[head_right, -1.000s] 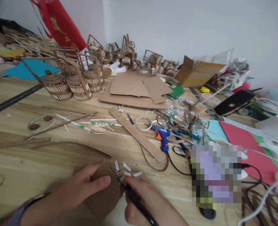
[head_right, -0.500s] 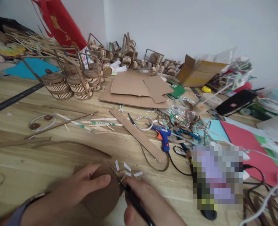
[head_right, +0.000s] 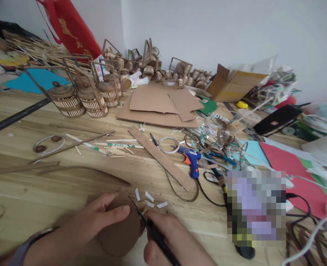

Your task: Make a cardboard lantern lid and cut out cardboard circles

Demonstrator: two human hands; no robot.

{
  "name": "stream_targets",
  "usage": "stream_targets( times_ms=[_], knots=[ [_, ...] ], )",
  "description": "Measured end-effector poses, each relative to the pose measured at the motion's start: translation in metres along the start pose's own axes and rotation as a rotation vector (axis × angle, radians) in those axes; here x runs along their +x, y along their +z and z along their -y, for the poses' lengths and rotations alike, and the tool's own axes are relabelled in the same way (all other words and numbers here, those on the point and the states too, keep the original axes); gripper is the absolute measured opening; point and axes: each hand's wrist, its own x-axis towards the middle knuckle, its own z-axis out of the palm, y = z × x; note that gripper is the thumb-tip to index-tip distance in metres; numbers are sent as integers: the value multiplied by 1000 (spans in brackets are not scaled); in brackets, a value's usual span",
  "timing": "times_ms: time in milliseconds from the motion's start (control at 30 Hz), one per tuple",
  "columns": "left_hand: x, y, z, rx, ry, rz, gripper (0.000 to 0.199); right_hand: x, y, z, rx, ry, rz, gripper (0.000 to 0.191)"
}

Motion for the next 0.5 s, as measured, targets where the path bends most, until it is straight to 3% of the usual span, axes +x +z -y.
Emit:
stream_targets(
  times_ms=[233, 500],
  knots=[
    [-1, 1, 0, -19, 8, 20, 41, 5, 6, -11, 19, 38, -7, 88],
    [-3, 2, -3, -51, 2, 51, 39, 8, 15, -20, -9, -31, -101, 80]
  ],
)
